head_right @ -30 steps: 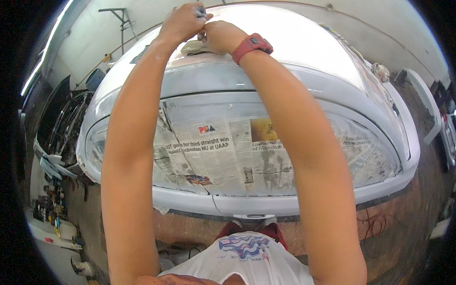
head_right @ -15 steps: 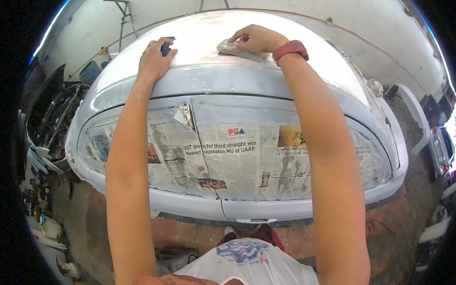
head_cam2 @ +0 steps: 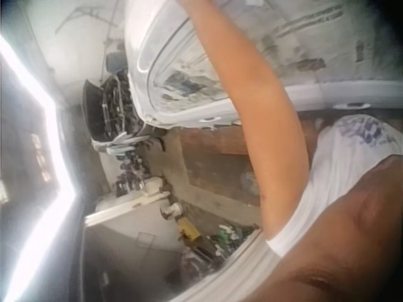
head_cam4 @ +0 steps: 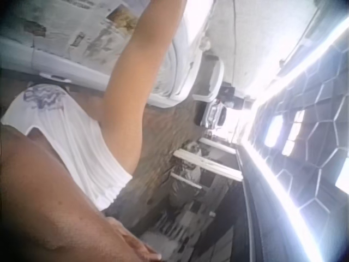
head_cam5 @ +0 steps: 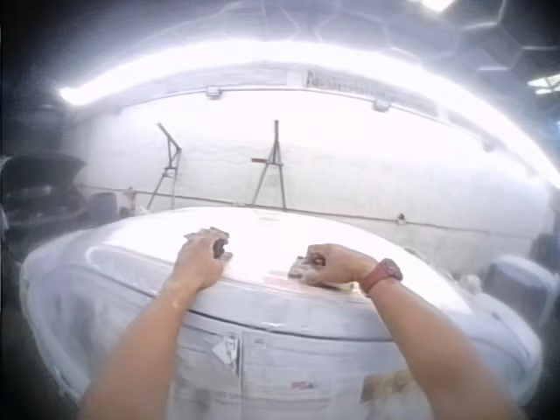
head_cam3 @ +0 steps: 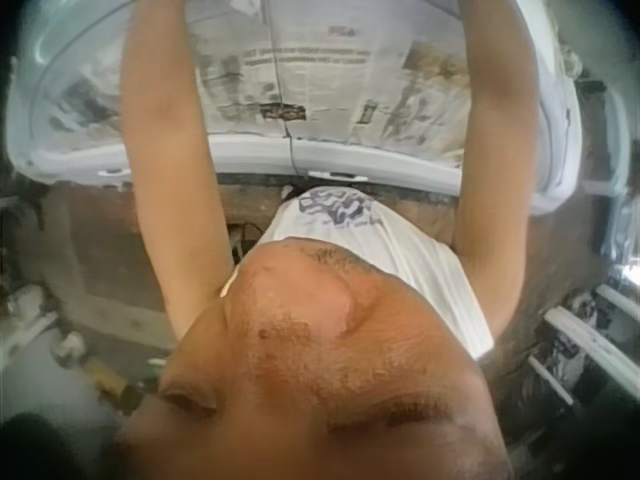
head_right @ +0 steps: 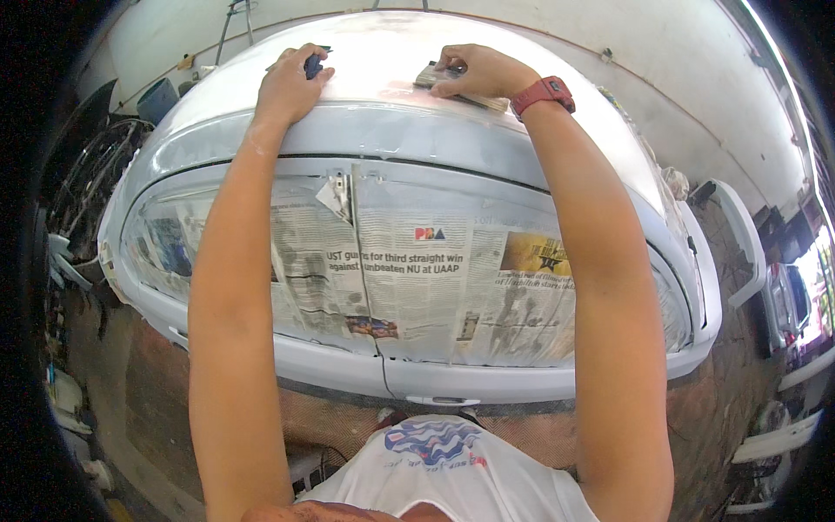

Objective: The person sands the hood of a white car using a sanding block. The hood is partially covered with newspaper. The person repeatedly dips the sanding block into a bucket of water and continues sanding the surface.

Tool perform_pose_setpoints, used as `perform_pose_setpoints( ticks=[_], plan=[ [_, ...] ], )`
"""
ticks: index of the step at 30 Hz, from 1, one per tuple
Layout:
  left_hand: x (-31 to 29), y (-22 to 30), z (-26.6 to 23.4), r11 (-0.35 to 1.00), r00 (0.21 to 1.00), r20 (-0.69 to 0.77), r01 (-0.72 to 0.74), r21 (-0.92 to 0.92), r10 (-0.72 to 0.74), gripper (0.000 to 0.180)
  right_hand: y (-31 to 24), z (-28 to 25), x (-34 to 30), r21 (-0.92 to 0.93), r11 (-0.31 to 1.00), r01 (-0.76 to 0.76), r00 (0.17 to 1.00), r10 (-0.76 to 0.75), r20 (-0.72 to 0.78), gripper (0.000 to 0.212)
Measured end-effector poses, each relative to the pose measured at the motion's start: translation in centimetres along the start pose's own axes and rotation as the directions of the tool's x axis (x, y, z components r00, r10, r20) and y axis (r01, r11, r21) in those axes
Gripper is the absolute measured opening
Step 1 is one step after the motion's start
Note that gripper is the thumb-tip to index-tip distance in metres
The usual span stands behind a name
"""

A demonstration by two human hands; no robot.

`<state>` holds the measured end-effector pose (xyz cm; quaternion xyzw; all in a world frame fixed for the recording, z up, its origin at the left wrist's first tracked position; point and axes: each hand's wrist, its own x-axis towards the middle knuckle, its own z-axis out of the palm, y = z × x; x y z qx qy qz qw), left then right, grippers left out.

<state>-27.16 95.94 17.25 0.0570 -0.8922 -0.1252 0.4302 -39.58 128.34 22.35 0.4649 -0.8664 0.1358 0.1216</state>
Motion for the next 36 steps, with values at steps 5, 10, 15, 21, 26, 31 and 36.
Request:
perform_pose_setpoints(
  ticks=[5, 10, 15, 21, 26, 31, 36],
  plan=[
    [-0.1, -1.5, 0.4, 1.0, 0.999, -0.043, 0.001, 0.03, 0.0, 0.034, -1.7, 1.3, -1.5, -0.025, 0.999, 0.02, 0.998, -0.022, -0.066, 0.044],
    [-0.6, -0.4, -0.3, 0.998, 1.0, -0.012, 0.009, 0.066, -0.008, 0.034, 1.0, 0.4, -10.2, -0.024, 0.973, 0.228, 0.962, -0.229, -0.15, 0.036],
    [-0.3, 1.1, 0.1, 0.988, 1.0, 0.018, -0.005, 0.154, 0.002, 0.034, -2.8, 2.5, -3.1, -0.059, 0.965, 0.254, 0.954, -0.261, -0.15, 0.035],
    [-0.9, -1.8, 0.4, 0.997, 0.998, -0.038, -0.045, 0.057, 0.047, 0.035, -3.5, 3.4, -0.8, -0.089, 0.924, 0.371, 0.916, -0.38, -0.126, 0.03],
    [-0.2, -0.1, 0.7, 0.994, 0.999, -0.032, -0.031, 0.104, 0.035, 0.039, -2.6, 1.1, -5.5, -0.07, 0.944, 0.323, 0.935, -0.329, -0.134, 0.03],
    [-0.3, -0.9, 0.6, 0.994, 0.998, -0.037, -0.054, 0.09, 0.058, 0.038, -7.6, 4.2, 2.0, -0.123, 0.949, 0.289, 0.936, -0.307, -0.169, 0.032],
    [-0.7, -1.2, 0.2, 0.995, 0.999, -0.033, -0.038, 0.089, 0.041, 0.037, -3.4, 2.1, -4.2, -0.112, 0.943, 0.312, 0.935, -0.326, -0.138, 0.031]
  ],
)
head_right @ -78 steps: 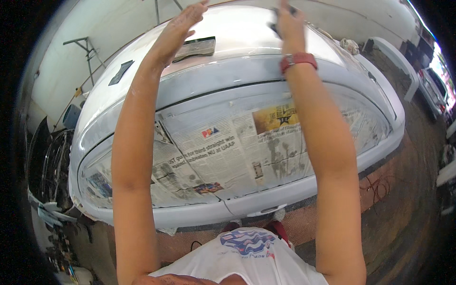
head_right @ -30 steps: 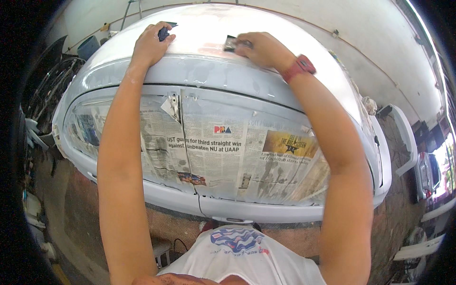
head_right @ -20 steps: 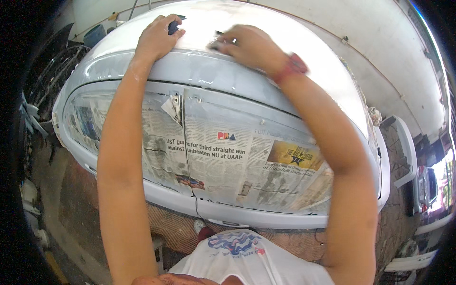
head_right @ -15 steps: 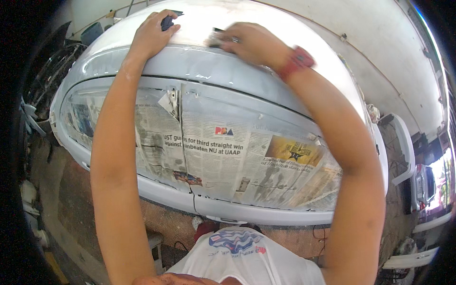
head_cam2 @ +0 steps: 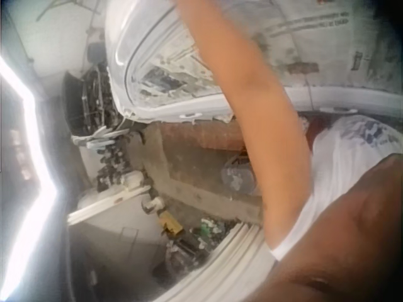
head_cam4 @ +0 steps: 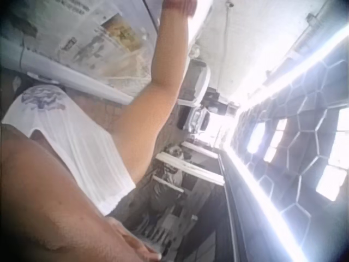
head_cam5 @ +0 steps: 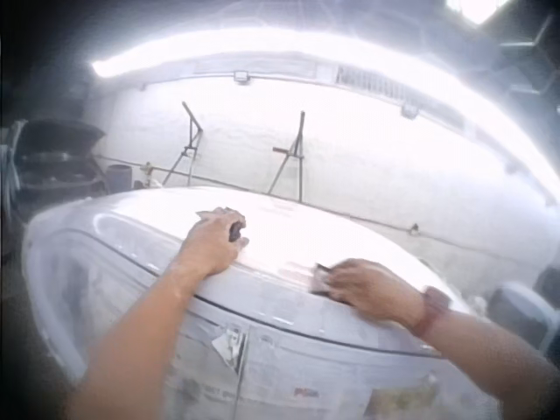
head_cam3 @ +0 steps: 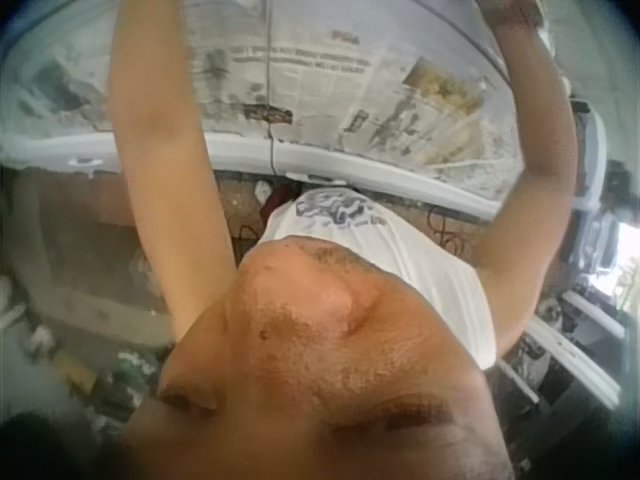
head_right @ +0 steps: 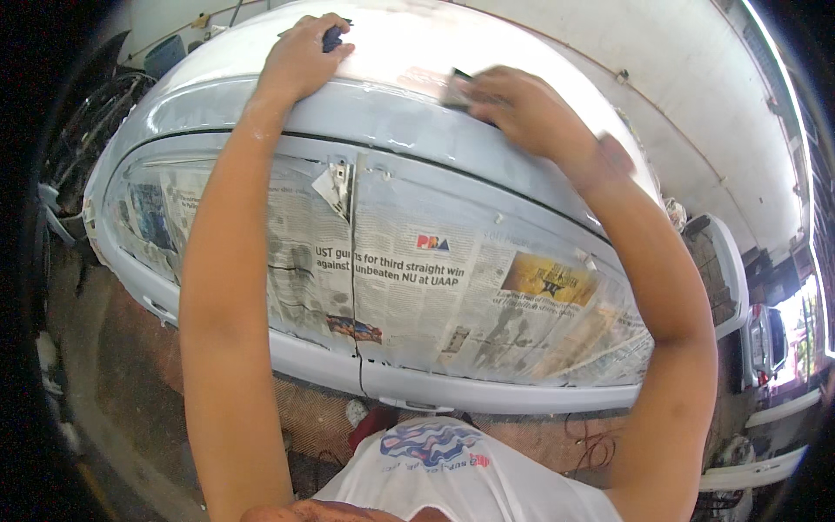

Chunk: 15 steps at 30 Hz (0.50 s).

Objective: The person sands the hood of a white car using a sanding block. The hood is partially covered with newspaper. The person repeatedly dips the sanding block into a bucket of water and continues sanding the surface.

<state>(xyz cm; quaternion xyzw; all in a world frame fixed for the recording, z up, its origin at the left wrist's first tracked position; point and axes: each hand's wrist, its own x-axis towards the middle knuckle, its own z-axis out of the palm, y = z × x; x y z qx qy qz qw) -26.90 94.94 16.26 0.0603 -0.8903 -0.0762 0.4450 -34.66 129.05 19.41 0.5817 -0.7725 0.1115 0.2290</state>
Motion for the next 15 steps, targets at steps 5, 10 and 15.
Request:
perform_pose_setpoints(
  ticks=[5, 10, 15],
  plan=[
    [0.2, 1.7, 0.4, 0.999, 0.998, 0.045, 0.036, 0.029, -0.037, 0.036, -2.8, 2.7, 4.5, -0.072, 0.996, -0.06, 0.998, 0.058, -0.036, 0.033],
    [-0.4, 0.5, -0.4, 0.998, 0.998, 0.022, 0.066, -0.014, -0.066, 0.036, -2.7, 3.0, 5.3, -0.029, 1.0, -0.005, 0.999, 0.003, -0.036, 0.033],
    [0.1, 2.0, -0.2, 0.999, 0.998, 0.033, 0.054, -0.001, -0.054, 0.036, -0.3, -1.2, -2.3, -0.066, 0.99, -0.127, 0.992, 0.125, -0.034, 0.033]
  ],
)
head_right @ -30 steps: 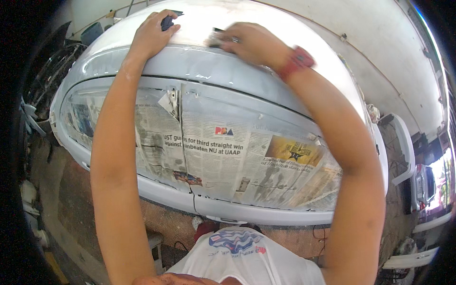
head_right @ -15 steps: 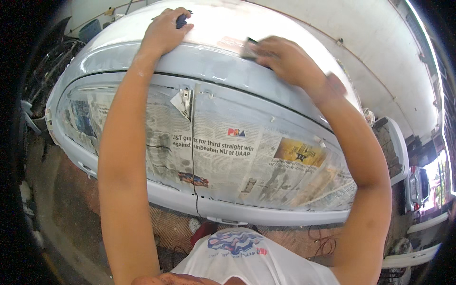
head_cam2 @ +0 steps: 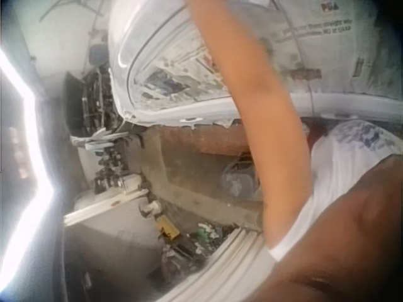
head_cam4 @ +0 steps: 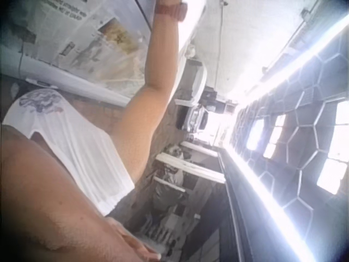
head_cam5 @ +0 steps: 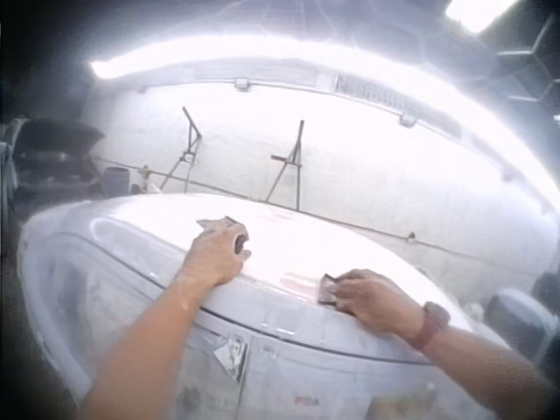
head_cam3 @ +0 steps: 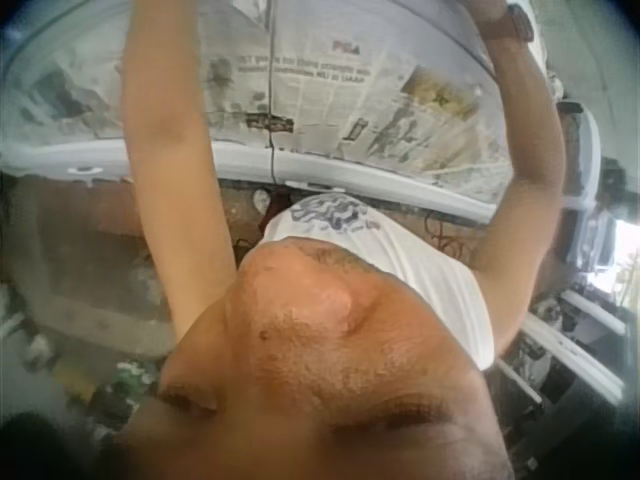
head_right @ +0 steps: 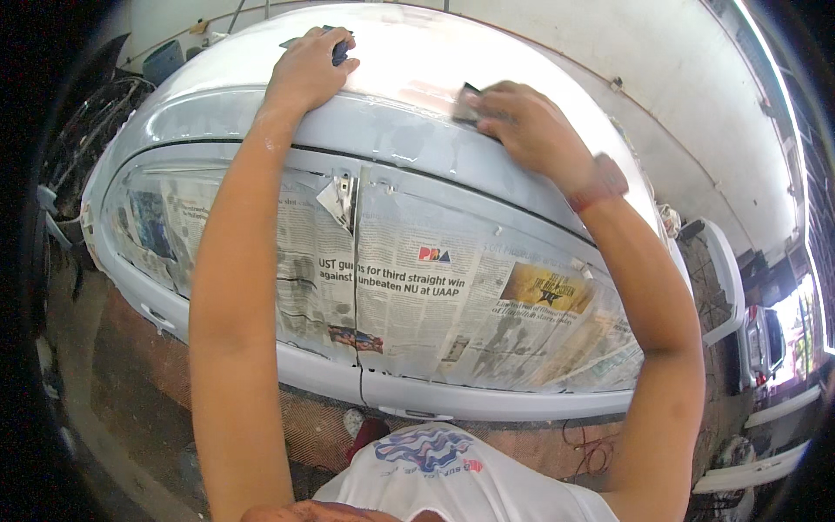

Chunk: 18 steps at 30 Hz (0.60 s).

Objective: The person sands the hood of a white car using a sanding block. The hood is partially covered with newspaper. The person repeatedly dips the sanding block into a bucket of water and continues sanding the surface.

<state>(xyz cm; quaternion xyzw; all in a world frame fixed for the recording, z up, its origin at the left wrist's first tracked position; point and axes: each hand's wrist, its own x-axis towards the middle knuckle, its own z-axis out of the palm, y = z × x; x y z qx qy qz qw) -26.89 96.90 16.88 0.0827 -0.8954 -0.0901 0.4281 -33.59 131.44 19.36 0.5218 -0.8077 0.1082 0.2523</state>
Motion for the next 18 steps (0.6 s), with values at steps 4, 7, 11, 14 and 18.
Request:
perform_pose_setpoints(
  ticks=[4, 7, 11, 14, 18],
  plan=[
    [0.1, -0.3, 0.3, 0.999, 1.0, -0.01, -0.029, 0.016, 0.029, 0.035, -3.7, 3.5, 7.3, 0.029, 0.998, 0.053, 0.999, -0.052, -0.015, 0.032],
    [-0.1, -1.3, 0.1, 0.998, 1.0, -0.003, 0.005, -0.057, -0.005, 0.035, -3.9, 3.8, 7.6, 0.049, 0.994, 0.097, 0.995, -0.096, -0.024, 0.032],
    [-0.3, -1.3, -0.1, 0.999, 1.0, -0.015, -0.01, -0.035, 0.009, 0.034, -1.2, 1.7, 2.1, 0.051, 0.997, 0.059, 0.998, -0.058, -0.008, 0.033],
    [-0.2, -0.4, 0.5, 0.999, 1.0, -0.017, -0.004, 0.04, 0.005, 0.034, -2.2, 2.2, 4.5, 0.021, 0.995, 0.1, 0.995, -0.1, -0.007, 0.034],
    [0.0, -0.1, 0.1, 0.999, 1.0, 0.01, -0.004, -0.037, 0.004, 0.035, -3.8, 5.3, 9.5, 0.011, 0.998, 0.061, 0.996, -0.061, -0.069, 0.035]
  ],
)
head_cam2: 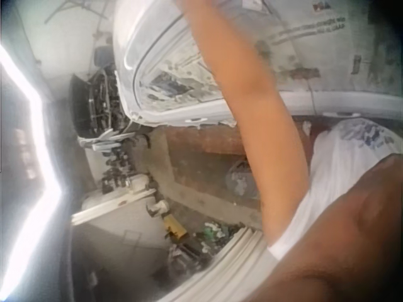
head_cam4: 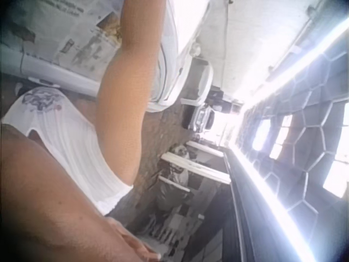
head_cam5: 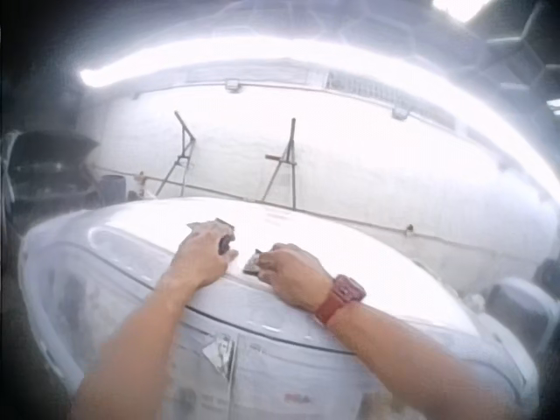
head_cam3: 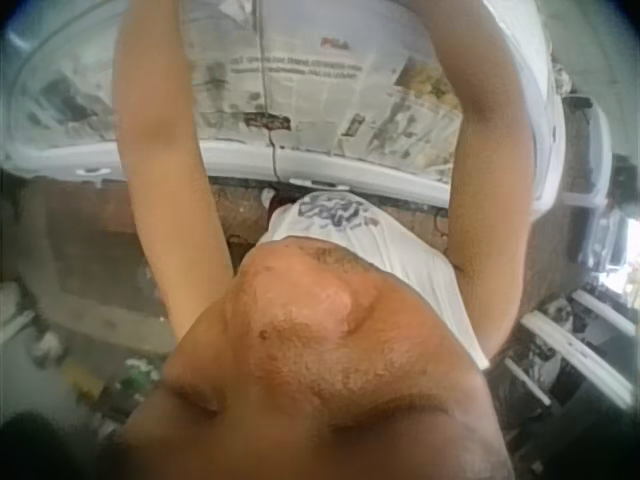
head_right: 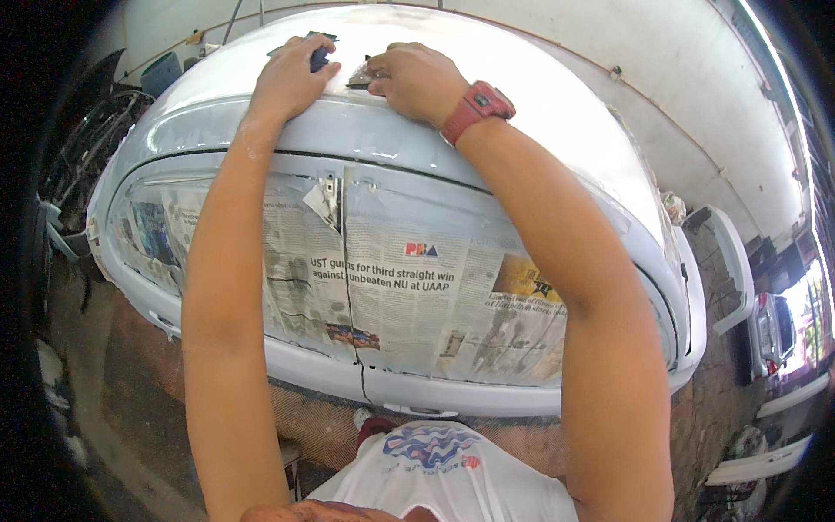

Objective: The person sands the hood of a white car using a sanding block. The hood is partially covered with newspaper. The person repeatedly dips the sanding block into a bucket of water and continues sanding the surface.

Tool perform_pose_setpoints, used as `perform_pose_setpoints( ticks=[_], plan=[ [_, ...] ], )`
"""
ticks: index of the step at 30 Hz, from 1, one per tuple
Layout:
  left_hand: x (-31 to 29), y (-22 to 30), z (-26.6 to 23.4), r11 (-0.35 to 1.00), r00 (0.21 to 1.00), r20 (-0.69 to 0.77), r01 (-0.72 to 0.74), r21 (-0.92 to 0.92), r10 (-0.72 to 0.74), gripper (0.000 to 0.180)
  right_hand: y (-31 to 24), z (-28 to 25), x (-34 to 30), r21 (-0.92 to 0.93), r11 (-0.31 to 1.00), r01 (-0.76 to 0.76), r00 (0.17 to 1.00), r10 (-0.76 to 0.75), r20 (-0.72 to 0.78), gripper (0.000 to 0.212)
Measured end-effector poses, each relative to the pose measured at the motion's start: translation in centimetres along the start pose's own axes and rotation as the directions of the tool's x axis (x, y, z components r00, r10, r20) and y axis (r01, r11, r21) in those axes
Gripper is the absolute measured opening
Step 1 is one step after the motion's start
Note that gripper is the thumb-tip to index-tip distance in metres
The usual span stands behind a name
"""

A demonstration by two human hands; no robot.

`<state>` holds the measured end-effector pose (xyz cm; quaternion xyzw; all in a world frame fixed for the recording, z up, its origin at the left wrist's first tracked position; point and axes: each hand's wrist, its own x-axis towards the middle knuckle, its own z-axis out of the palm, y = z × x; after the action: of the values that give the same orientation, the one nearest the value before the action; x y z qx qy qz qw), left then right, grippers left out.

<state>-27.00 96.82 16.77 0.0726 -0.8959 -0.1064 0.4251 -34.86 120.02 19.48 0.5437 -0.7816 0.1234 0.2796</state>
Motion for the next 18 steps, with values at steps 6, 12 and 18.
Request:
perform_pose_setpoints(
  ticks=[6, 12, 18],
  plan=[
    [-0.3, -0.7, -0.3, 1.0, 1.0, -0.01, 0.005, 0.026, -0.005, 0.037, 1.3, -3.9, -6.9, 0.034, 0.999, 0.009, 0.998, -0.012, 0.067, 0.034],
    [0.1, -0.2, 0.1, 1.0, 0.999, -0.026, -0.021, 0.009, 0.021, 0.037, 1.2, -1.4, 0.5, -0.027, 0.993, -0.116, 0.985, 0.119, 0.128, 0.033],
    [-0.5, -1.2, -0.7, 0.999, 1.0, -0.014, 0.009, -0.039, -0.009, 0.037, 2.8, -3.3, -5.5, 0.081, 0.993, 0.088, 0.994, -0.092, 0.056, 0.035]
  ],
)
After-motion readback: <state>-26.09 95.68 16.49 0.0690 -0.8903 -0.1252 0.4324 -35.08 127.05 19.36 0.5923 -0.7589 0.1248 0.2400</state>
